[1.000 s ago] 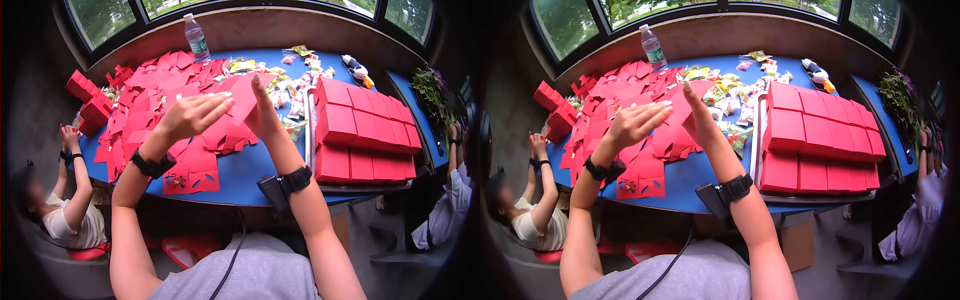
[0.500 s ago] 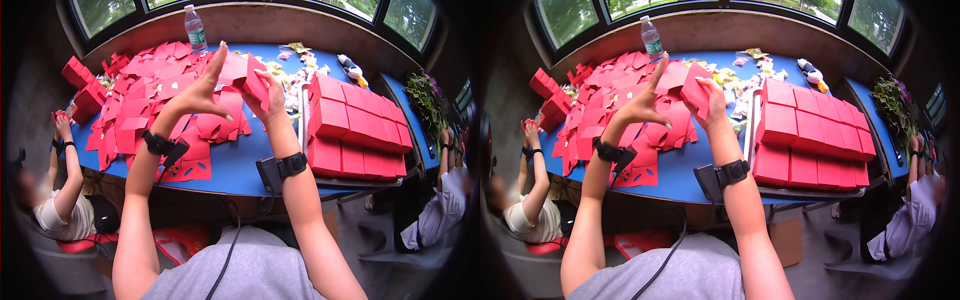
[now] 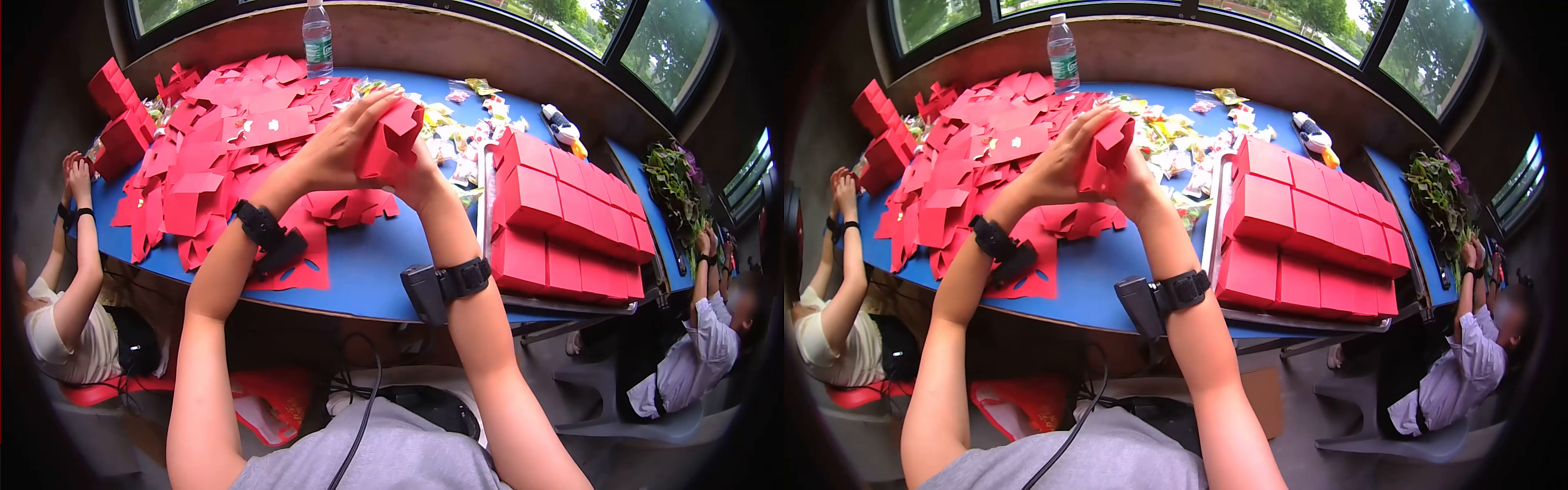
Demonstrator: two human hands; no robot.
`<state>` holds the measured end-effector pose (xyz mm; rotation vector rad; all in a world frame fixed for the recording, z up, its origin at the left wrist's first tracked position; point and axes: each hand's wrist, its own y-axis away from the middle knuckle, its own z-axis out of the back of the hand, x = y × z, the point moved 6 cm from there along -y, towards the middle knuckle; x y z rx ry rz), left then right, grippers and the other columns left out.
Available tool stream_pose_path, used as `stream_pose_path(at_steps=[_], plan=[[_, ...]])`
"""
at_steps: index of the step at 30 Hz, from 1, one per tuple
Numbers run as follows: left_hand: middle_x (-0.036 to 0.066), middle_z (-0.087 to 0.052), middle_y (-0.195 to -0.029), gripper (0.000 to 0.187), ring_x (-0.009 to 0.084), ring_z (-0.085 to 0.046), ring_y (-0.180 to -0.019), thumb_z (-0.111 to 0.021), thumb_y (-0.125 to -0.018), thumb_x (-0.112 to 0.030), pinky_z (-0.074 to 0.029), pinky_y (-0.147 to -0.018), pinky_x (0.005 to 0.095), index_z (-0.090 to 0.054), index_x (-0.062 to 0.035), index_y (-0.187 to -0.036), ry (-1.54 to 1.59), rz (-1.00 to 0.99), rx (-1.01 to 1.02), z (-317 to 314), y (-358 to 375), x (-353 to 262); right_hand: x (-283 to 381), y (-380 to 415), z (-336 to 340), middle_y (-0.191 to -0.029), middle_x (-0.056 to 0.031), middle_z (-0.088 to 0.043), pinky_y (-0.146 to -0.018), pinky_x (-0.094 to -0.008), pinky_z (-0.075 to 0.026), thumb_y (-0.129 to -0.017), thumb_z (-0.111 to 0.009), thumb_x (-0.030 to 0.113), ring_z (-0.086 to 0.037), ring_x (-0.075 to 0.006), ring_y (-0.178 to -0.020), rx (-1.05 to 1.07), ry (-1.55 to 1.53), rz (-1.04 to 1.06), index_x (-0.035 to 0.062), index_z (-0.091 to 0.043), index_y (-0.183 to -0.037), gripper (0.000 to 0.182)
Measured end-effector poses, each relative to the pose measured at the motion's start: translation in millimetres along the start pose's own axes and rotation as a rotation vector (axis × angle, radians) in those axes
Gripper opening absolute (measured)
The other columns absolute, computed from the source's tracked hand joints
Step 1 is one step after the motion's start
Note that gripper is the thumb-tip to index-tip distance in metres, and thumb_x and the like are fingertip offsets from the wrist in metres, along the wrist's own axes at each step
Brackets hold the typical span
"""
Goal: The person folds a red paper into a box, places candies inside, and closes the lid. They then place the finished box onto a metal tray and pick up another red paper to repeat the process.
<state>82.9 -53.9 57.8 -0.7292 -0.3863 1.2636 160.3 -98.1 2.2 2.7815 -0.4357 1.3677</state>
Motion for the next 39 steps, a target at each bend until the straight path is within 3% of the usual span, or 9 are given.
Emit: stream_pose_path(at_steps=[4,8,12,19,22,27,31,35,39], plan=[[0.016,-0.042,-0.127,0.088,0.0354,-0.041,-0.118,-0.079,-0.058,-0.027,-0.036,-0.098,0.0429,-0.033,-0.0077,-0.130,0.161,0.054,-0.006,10.2,9.1,5.7,-1.5,-5.4,4.8,-0.123,-0.0087,-0.050,-0.087,-0.0386,-0.048,-0.093,-0.039,0.036,-0.053,-0.0198,-0.110,0.003,0.235,-0.022,0.0112,-0.039,-0.129,0.043],[0.016,-0.050,-0.114,0.086,0.0326,-0.048,-0.111,-0.084,-0.053,-0.028,-0.040,-0.092,0.0398,-0.036,-0.0070,-0.122,0.250,0.223,-0.085,15.8,18.0,23.2,-6.8,-7.3,1.5,-0.107,-0.0094,-0.058,-0.079,-0.0321,-0.048,-0.089,-0.046,0.039,-0.058,-0.0159,-0.091,0.060,0.449,0.042,0.0125,-0.042,-0.127,0.047],[0.014,-0.052,-0.111,0.083,0.0273,-0.055,-0.101,-0.086,-0.053,-0.026,-0.046,-0.084,0.0369,-0.038,-0.0063,-0.117,0.207,0.212,-0.200,20.4,22.7,35.9,0.2,-5.7,5.1,-0.107,-0.0103,-0.058,-0.081,-0.0309,-0.046,-0.088,-0.047,0.041,-0.058,-0.0170,-0.092,-0.199,0.606,0.046,0.0069,-0.045,-0.126,0.051],[0.013,-0.053,-0.106,0.078,0.0258,-0.055,-0.097,-0.085,-0.056,-0.019,-0.046,-0.082,0.0360,-0.037,-0.0059,-0.117,0.070,0.187,-0.285,29.4,25.3,35.3,28.2,-2.0,-3.4,-0.101,-0.0163,-0.059,-0.081,-0.0325,-0.045,-0.078,-0.063,0.044,-0.058,-0.0210,-0.092,-0.229,1.000,0.393,-0.0026,-0.047,-0.122,0.066],[0.014,-0.054,-0.105,0.076,0.0292,-0.055,-0.098,-0.084,-0.057,-0.020,-0.044,-0.083,0.0384,-0.039,-0.0063,-0.117,-0.088,0.132,-0.313,31.6,22.3,26.3,31.9,-1.2,-2.4,-0.101,-0.0168,-0.059,-0.078,-0.0312,-0.046,-0.076,-0.066,0.040,-0.059,-0.0214,-0.089,-0.185,0.845,0.363,-0.0021,-0.048,-0.122,0.065],[0.016,-0.051,-0.107,0.074,0.0332,-0.051,-0.102,-0.078,-0.063,-0.030,-0.041,-0.085,0.0423,-0.038,-0.0046,-0.120,-0.219,0.118,-0.200,19.5,18.0,20.6,39.1,1.2,2.8,-0.096,-0.0152,-0.062,-0.067,-0.0299,-0.052,-0.070,-0.062,0.008,-0.063,-0.0185,-0.079,-0.192,0.978,0.432,0.0039,-0.052,-0.121,0.052],[0.020,-0.044,-0.114,0.081,0.0356,-0.048,-0.106,-0.078,-0.065,-0.027,-0.041,-0.090,0.0437,-0.031,-0.0045,-0.127,-0.048,0.113,-0.180,10.6,17.9,14.1,42.0,0.4,3.5,-0.087,-0.0105,-0.064,-0.060,-0.0260,-0.052,-0.086,-0.054,0.011,-0.062,-0.0139,-0.075,-0.246,0.934,0.489,0.0013,-0.059,-0.111,0.028],[0.020,-0.043,-0.115,0.081,0.0361,-0.048,-0.107,-0.077,-0.066,-0.025,-0.043,-0.089,0.0437,-0.028,-0.0061,-0.128,-0.065,0.042,-0.211,2.3,18.1,6.8,48.6,3.0,12.7,-0.072,-0.0112,-0.066,-0.059,-0.0272,-0.047,-0.091,-0.052,0.027,-0.059,-0.0107,-0.064,-0.419,0.877,0.577,-0.0023,-0.065,-0.095,0.032],[0.018,-0.042,-0.117,0.075,0.0364,-0.049,-0.106,-0.075,-0.065,-0.019,-0.046,-0.087,0.0428,-0.030,-0.0091,-0.125,-0.029,-0.002,-0.181,-4.6,19.8,8.6,43.3,-2.4,22.7,-0.070,-0.0090,-0.065,-0.059,-0.0273,-0.045,-0.092,-0.051,0.027,-0.055,-0.0087,-0.061,-0.414,0.748,0.490,-0.0026,-0.066,-0.092,0.033]])
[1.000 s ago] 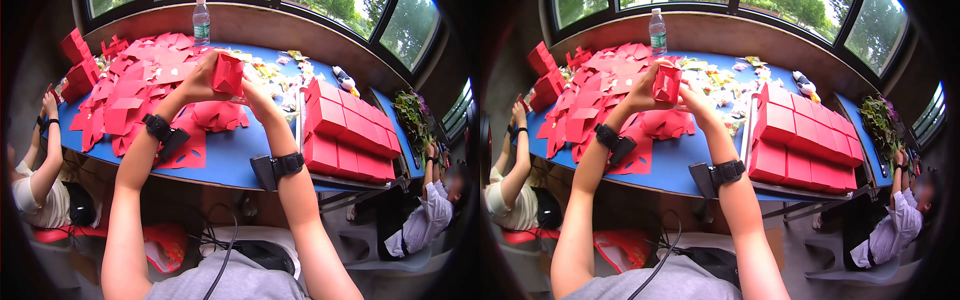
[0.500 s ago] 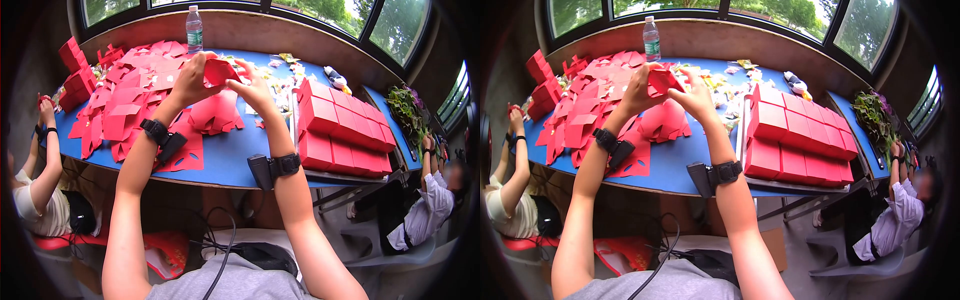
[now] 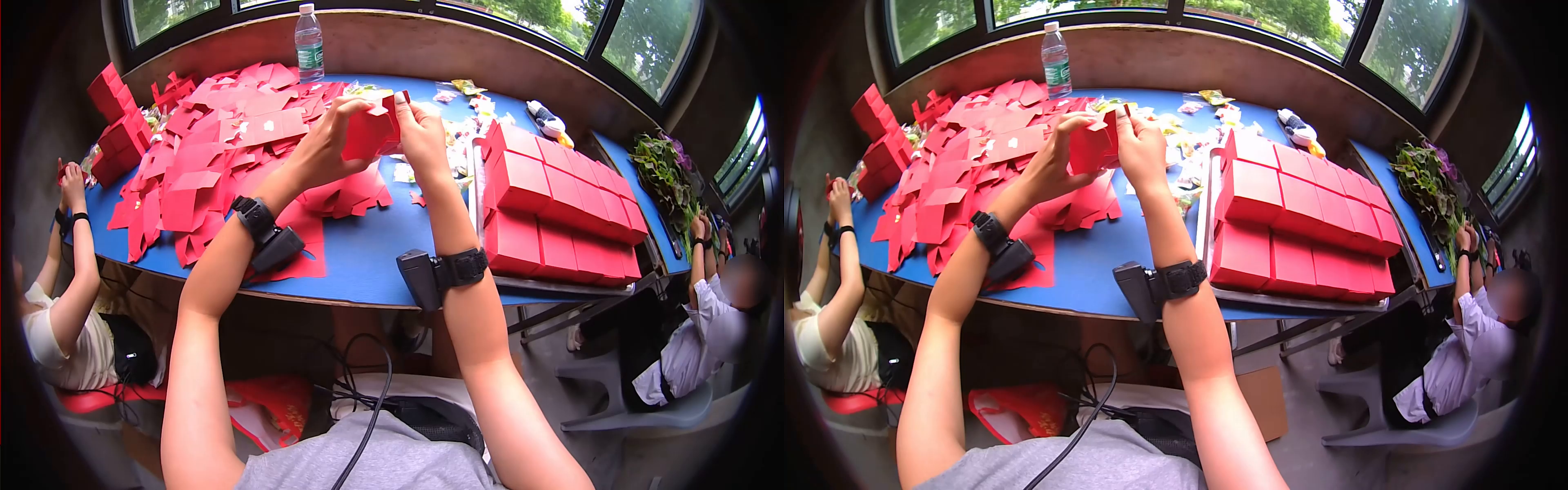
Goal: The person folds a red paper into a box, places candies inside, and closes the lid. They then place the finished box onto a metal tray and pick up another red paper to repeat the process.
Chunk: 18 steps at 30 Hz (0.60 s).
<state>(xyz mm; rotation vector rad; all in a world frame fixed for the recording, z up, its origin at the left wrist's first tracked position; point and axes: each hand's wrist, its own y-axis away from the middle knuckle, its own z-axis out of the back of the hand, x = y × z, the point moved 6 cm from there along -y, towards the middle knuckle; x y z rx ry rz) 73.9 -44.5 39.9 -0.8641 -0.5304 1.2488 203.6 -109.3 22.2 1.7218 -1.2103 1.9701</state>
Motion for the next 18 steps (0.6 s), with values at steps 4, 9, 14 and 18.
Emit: stream_pose_path(at_steps=[4,9,14,18], plan=[[0.016,-0.043,-0.119,0.069,0.0353,-0.047,-0.110,-0.074,-0.064,-0.012,-0.046,-0.087,0.0419,-0.035,-0.0102,-0.121,-0.020,0.059,0.101,-1.0,-1.3,-1.8,-9.7,-2.5,0.6,-0.067,-0.0050,-0.063,-0.056,-0.0267,-0.044,-0.092,-0.050,0.028,-0.052,-0.0070,-0.060,-0.010,-0.108,-0.080,-0.0026,-0.065,-0.086,0.035],[0.015,-0.042,-0.118,0.062,0.0353,-0.051,-0.103,-0.075,-0.063,-0.017,-0.050,-0.078,0.0413,-0.041,-0.0129,-0.116,-0.090,0.148,0.231,0.6,-2.5,-10.4,-4.6,0.3,0.3,-0.066,-0.0040,-0.062,-0.055,-0.0264,-0.043,-0.093,-0.050,0.027,-0.051,-0.0064,-0.059,-0.008,-0.079,-0.074,-0.0021,-0.065,-0.083,0.034],[0.013,-0.039,-0.122,0.057,0.0352,-0.050,-0.103,-0.078,-0.061,-0.020,-0.050,-0.077,0.0409,-0.043,-0.0116,-0.106,-0.045,0.129,0.160,5.3,-3.4,-8.0,4.9,3.8,-7.3,-0.066,-0.0056,-0.062,-0.055,-0.0273,-0.044,-0.093,-0.050,0.027,-0.053,-0.0084,-0.058,0.029,-0.059,0.003,-0.0030,-0.064,-0.084,0.034],[0.010,-0.044,-0.119,0.059,0.0338,-0.050,-0.107,-0.080,-0.059,-0.018,-0.047,-0.084,0.0401,-0.040,-0.0093,-0.103,-0.131,-0.043,0.061,14.4,-7.8,-18.3,13.1,4.7,-10.7,-0.066,-0.0101,-0.063,-0.057,-0.0297,-0.045,-0.093,-0.050,0.028,-0.054,-0.0121,-0.058,0.003,0.012,0.113,-0.0030,-0.064,-0.087,0.034]])
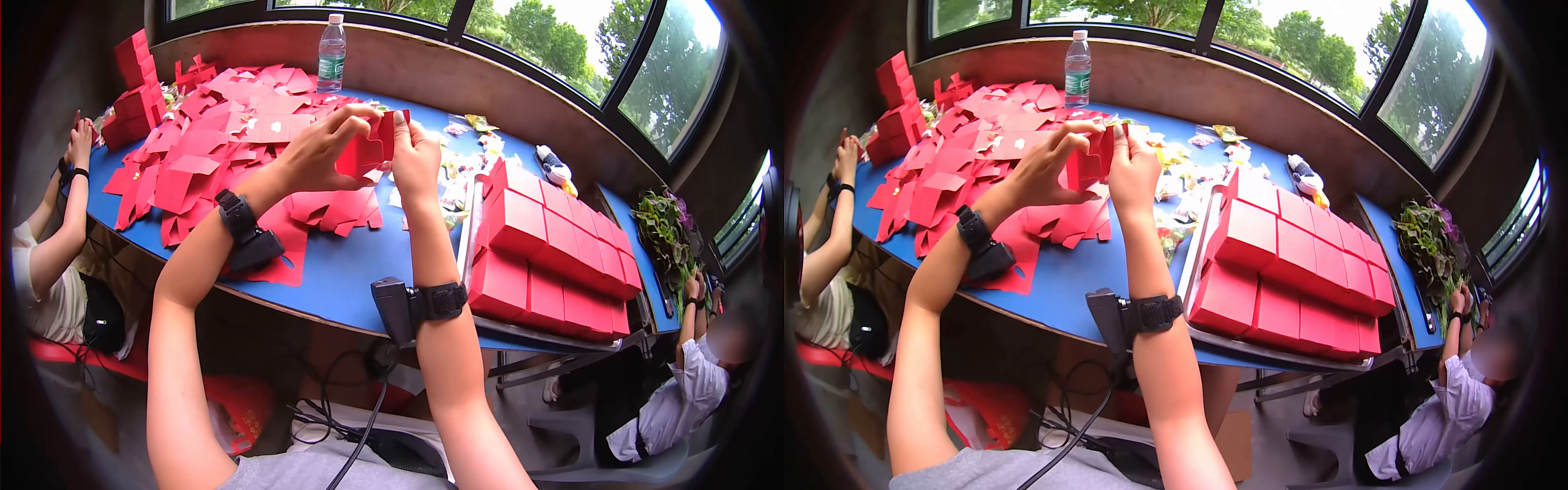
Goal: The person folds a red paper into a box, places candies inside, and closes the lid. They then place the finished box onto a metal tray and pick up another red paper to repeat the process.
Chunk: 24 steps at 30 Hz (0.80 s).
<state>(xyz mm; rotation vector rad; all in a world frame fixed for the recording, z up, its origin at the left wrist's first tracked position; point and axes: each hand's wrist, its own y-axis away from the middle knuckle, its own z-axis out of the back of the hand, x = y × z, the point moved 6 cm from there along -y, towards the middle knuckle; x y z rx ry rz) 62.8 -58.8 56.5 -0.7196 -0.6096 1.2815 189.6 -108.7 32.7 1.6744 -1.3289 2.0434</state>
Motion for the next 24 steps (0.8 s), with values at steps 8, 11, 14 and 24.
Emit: stream_pose_path(at_steps=[8,11,14,24], plan=[[0.022,-0.048,-0.123,0.056,0.0382,-0.057,-0.098,-0.078,-0.066,-0.019,-0.050,-0.078,0.0410,-0.040,-0.0071,-0.105,0.115,0.065,0.007,-11.1,5.8,12.4,-19.6,1.3,0.9,-0.067,-0.0090,-0.061,-0.056,-0.0321,-0.046,-0.090,-0.049,0.025,-0.055,-0.0172,-0.056,-0.037,-0.149,-0.146,0.0002,-0.064,-0.086,0.030],[0.019,-0.047,-0.111,0.054,0.0322,-0.053,-0.097,-0.075,-0.066,-0.012,-0.046,-0.082,0.0371,-0.036,-0.0053,-0.102,0.184,0.022,-0.042,-16.1,10.7,21.6,-18.1,18.6,-13.7,-0.116,-0.0057,-0.053,-0.070,-0.0349,-0.052,-0.090,-0.041,0.042,-0.054,-0.0166,-0.098,0.168,-0.381,-0.485,0.0120,-0.048,-0.123,0.045],[0.017,-0.041,-0.113,0.055,0.0322,-0.048,-0.099,-0.076,-0.064,-0.011,-0.044,-0.081,0.0375,-0.033,-0.0069,-0.098,0.139,-0.007,-0.097,-13.3,8.9,13.9,-42.3,20.2,-25.3,-0.123,-0.0047,-0.048,-0.074,-0.0371,-0.050,-0.086,-0.046,0.048,-0.050,-0.0182,-0.107,0.313,-0.506,-0.574,0.0157,-0.043,-0.128,0.053],[0.021,-0.033,-0.125,0.059,0.0370,-0.041,-0.117,-0.082,-0.060,-0.014,-0.042,-0.096,0.0458,-0.035,-0.0083,-0.096,0.204,-0.013,-0.124,-6.3,3.8,6.5,-47.7,22.2,-34.5,-0.117,-0.0067,-0.048,-0.064,-0.0282,-0.051,-0.082,-0.061,0.026,-0.056,-0.0161,-0.098,0.628,-0.734,-0.562,0.0172,-0.022,-0.138,0.070]])
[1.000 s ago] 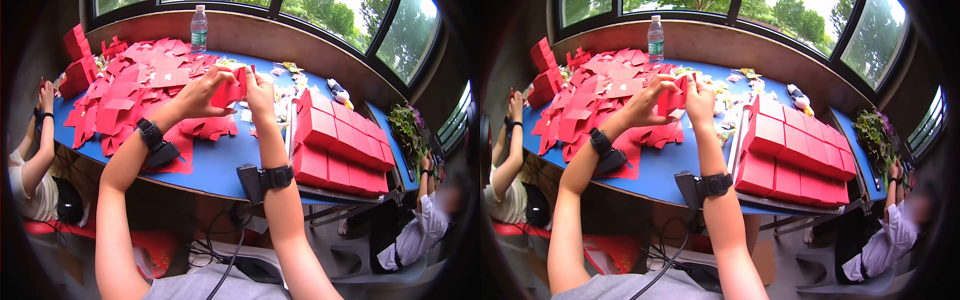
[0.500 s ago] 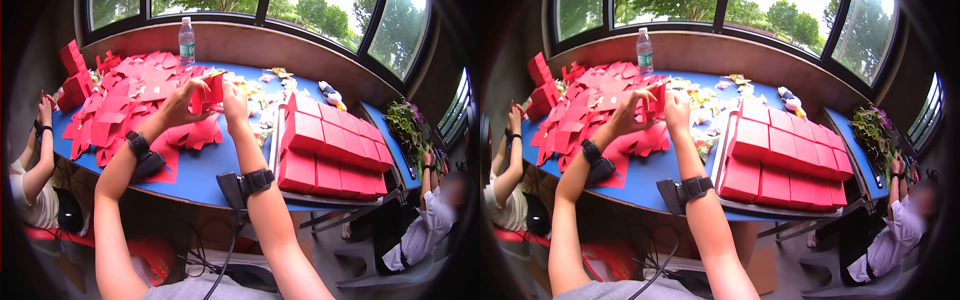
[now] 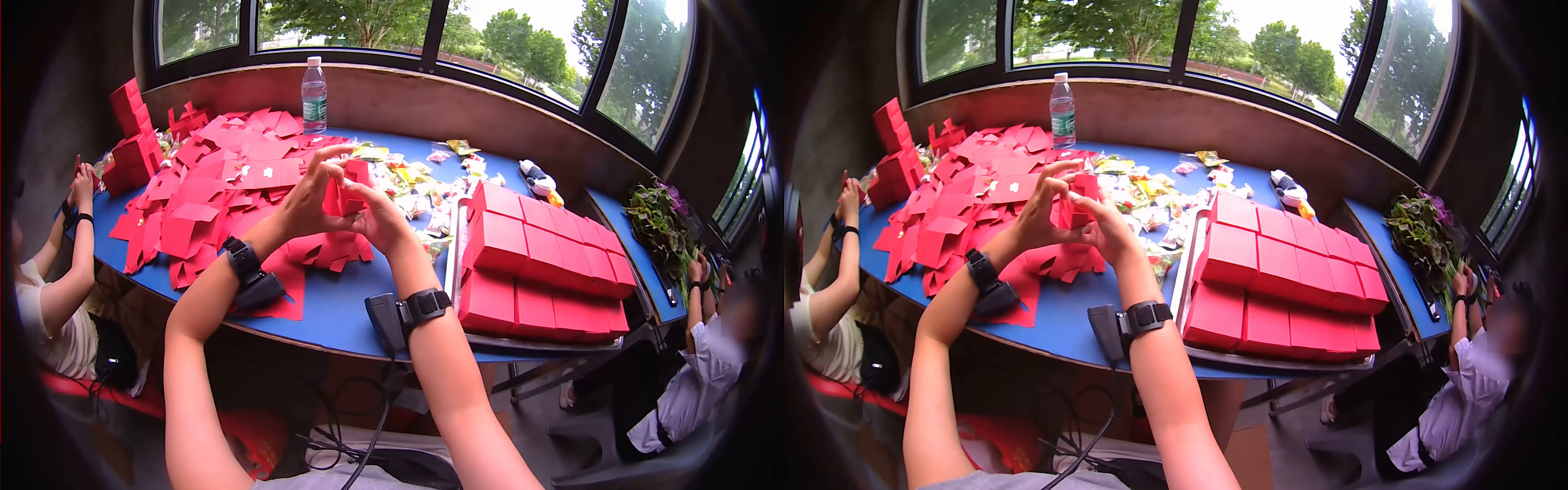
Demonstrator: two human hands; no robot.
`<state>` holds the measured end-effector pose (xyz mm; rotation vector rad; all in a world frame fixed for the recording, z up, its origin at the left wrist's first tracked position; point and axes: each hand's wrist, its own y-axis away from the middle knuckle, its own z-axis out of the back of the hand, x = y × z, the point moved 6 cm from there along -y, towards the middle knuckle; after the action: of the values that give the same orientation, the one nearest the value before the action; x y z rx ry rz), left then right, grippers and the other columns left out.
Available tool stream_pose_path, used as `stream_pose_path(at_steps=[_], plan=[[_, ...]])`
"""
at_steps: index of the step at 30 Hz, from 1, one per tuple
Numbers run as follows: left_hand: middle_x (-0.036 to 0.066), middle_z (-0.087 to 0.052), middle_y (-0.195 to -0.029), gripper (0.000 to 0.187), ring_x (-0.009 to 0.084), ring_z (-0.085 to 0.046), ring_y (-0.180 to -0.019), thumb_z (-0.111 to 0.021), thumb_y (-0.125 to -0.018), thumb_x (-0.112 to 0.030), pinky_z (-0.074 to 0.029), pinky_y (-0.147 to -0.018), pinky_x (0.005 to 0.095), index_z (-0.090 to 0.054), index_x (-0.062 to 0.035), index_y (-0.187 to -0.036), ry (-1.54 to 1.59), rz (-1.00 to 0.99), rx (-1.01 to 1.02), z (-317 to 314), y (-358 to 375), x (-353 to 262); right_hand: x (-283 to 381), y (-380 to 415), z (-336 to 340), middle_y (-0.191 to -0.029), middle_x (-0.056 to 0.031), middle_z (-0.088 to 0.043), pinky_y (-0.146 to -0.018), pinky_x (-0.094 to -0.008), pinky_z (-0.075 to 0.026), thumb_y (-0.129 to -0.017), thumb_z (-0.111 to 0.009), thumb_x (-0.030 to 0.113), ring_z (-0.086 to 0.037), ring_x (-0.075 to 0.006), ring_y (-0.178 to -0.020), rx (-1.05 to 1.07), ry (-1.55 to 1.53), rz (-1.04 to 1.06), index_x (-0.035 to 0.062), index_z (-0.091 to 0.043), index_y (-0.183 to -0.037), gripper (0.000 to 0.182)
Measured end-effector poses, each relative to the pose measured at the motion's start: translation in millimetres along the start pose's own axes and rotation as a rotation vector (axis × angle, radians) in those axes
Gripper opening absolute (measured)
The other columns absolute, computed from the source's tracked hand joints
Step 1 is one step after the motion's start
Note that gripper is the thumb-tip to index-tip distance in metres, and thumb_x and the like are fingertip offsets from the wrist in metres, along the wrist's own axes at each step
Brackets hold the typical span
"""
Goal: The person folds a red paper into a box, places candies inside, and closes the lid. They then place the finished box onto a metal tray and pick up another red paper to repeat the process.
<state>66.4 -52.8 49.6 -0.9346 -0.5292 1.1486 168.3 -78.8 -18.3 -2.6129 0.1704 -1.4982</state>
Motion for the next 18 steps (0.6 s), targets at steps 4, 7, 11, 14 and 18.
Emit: stream_pose_path(at_steps=[4,7,11,14,18], plan=[[0.018,-0.040,-0.124,0.055,0.0367,-0.039,-0.124,-0.078,-0.063,-0.012,-0.041,-0.098,0.0432,-0.038,-0.0058,-0.100,-0.015,0.062,0.064,-0.2,-1.3,-0.4,0.6,2.4,-4.1,-0.121,-0.0092,-0.047,-0.063,-0.0281,-0.056,-0.088,-0.054,0.016,-0.057,-0.0164,-0.101,-0.039,-0.115,0.067,0.0145,-0.032,-0.133,0.049],[0.014,-0.052,-0.112,0.051,0.0315,-0.049,-0.116,-0.077,-0.064,-0.010,-0.044,-0.094,0.0383,-0.041,-0.0042,-0.101,0.034,0.094,0.056,-2.5,1.9,4.5,4.6,-0.1,-9.1,-0.118,-0.0059,-0.049,-0.070,-0.0311,-0.054,-0.090,-0.052,0.032,-0.056,-0.0161,-0.099,0.031,-0.101,0.101,0.0152,-0.034,-0.132,0.049],[0.014,-0.051,-0.109,0.051,0.0271,-0.055,-0.095,-0.077,-0.063,-0.010,-0.049,-0.079,0.0352,-0.042,-0.0038,-0.100,0.035,0.050,0.021,1.6,1.9,2.0,0.3,0.7,-9.9,-0.116,-0.0073,-0.052,-0.070,-0.0307,-0.055,-0.093,-0.043,0.040,-0.057,-0.0163,-0.099,-0.001,-0.242,0.044,0.0129,-0.037,-0.129,0.046],[0.014,-0.050,-0.112,0.057,0.0290,-0.053,-0.104,-0.081,-0.059,-0.009,-0.046,-0.086,0.0383,-0.039,-0.0075,-0.098,0.066,0.072,0.087,0.6,2.4,3.6,-4.2,-1.5,-1.7,-0.114,-0.0058,-0.053,-0.067,-0.0309,-0.055,-0.095,-0.040,0.038,-0.058,-0.0167,-0.096,-0.022,-0.214,-0.004,0.0132,-0.039,-0.127,0.040],[0.017,-0.044,-0.118,0.045,0.0311,-0.046,-0.111,-0.072,-0.072,-0.020,-0.040,-0.091,0.0406,-0.040,-0.0069,-0.101,0.001,0.095,0.074,2.2,3.1,4.4,-2.2,-5.0,-2.5,-0.112,-0.0049,-0.053,-0.066,-0.0326,-0.055,-0.093,-0.049,0.029,-0.058,-0.0168,-0.095,0.085,-0.246,0.058,0.0155,-0.037,-0.126,0.038]])
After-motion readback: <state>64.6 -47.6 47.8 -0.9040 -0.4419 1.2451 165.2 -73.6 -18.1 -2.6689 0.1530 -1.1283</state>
